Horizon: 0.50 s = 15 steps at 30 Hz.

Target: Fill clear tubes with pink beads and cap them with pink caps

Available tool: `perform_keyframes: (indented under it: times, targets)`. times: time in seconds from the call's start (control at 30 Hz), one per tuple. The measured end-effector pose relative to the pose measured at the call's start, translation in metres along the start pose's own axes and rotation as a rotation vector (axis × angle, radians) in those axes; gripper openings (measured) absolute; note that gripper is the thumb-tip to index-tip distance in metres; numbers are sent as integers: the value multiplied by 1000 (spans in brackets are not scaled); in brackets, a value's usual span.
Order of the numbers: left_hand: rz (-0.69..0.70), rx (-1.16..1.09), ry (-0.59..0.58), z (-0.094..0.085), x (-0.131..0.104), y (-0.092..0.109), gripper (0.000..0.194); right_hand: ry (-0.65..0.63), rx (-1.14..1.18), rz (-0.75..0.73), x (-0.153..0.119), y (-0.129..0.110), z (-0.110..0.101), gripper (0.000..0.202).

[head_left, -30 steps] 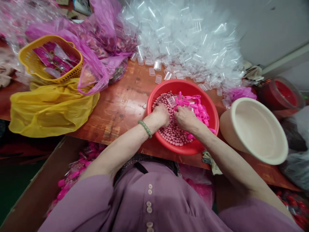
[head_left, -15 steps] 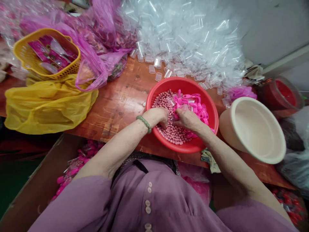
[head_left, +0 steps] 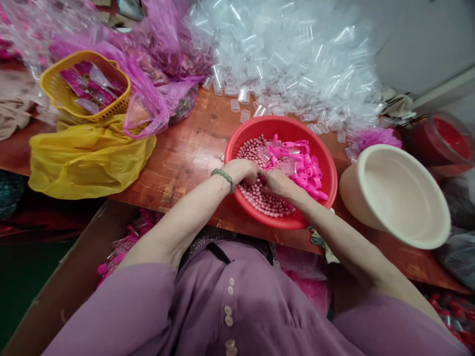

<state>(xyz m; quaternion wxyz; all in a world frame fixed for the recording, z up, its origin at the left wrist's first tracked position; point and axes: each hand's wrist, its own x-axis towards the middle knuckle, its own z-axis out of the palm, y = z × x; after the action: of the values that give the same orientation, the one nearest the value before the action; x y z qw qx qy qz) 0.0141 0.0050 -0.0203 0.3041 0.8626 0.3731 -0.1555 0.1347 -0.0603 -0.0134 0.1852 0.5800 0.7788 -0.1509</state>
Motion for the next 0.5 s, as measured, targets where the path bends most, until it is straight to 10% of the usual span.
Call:
perform_keyframes:
  times: [0.33,0.5]
  targets:
    - [104,-127,105,-16,-14,-4,54,280,999,-106,15,34,16,53]
    - [199,-540,204,-17,-12,-8,73,369,1204,-134,0,37,1,50]
